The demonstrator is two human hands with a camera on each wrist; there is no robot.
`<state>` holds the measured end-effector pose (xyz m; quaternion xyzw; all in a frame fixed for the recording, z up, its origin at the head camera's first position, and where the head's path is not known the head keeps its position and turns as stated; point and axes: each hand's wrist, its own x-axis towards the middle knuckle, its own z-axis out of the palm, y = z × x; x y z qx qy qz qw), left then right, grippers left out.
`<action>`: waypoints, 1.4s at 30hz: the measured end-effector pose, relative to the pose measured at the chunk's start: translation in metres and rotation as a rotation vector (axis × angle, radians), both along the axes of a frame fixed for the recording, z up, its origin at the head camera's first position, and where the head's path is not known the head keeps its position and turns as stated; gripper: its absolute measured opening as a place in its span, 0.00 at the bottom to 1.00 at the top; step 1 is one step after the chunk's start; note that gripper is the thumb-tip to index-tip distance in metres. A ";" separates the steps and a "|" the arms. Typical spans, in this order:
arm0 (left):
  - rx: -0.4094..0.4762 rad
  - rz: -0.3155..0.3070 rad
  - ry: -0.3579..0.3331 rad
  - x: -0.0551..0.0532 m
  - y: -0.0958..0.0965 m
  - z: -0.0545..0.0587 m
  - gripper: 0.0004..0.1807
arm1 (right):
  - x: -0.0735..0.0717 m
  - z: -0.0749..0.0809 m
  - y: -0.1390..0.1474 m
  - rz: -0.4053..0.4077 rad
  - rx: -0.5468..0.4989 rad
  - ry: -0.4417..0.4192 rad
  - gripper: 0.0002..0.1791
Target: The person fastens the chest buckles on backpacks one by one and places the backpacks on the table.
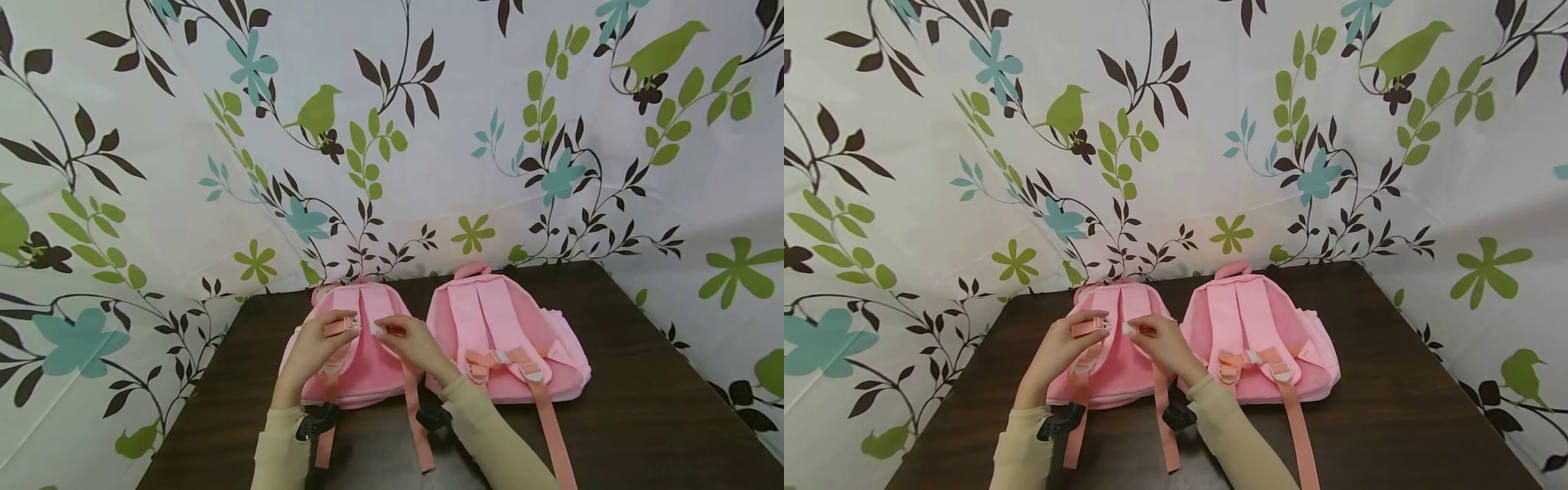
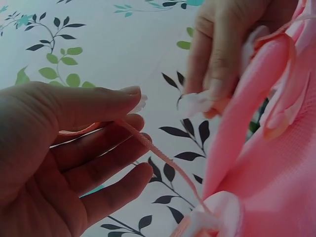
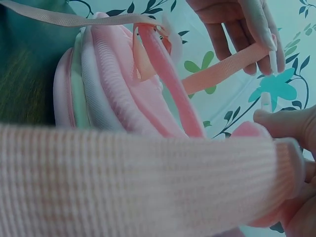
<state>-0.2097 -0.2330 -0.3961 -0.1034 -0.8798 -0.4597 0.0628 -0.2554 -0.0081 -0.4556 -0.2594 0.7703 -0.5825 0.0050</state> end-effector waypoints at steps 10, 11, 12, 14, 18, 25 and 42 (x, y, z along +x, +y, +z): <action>0.011 -0.024 -0.007 -0.003 0.009 -0.008 0.24 | -0.001 0.005 -0.001 0.011 -0.046 -0.016 0.16; 0.012 -0.024 -0.010 -0.004 0.009 -0.008 0.25 | -0.001 0.006 -0.001 0.011 -0.046 -0.011 0.16; 0.015 -0.023 -0.016 -0.004 0.010 -0.008 0.25 | -0.001 0.006 -0.002 0.009 -0.043 0.000 0.16; 0.019 -0.019 -0.027 -0.005 0.011 -0.008 0.24 | -0.002 0.007 -0.002 0.007 -0.043 0.020 0.16; 0.015 -0.019 -0.034 -0.006 0.011 -0.008 0.25 | -0.003 0.006 -0.003 0.010 -0.041 0.054 0.15; 0.017 -0.032 -0.040 -0.006 0.010 -0.012 0.25 | -0.004 0.003 -0.002 0.011 -0.016 0.069 0.15; -0.073 -0.025 -0.023 -0.010 0.016 -0.020 0.23 | -0.002 -0.001 0.001 -0.018 0.012 0.055 0.15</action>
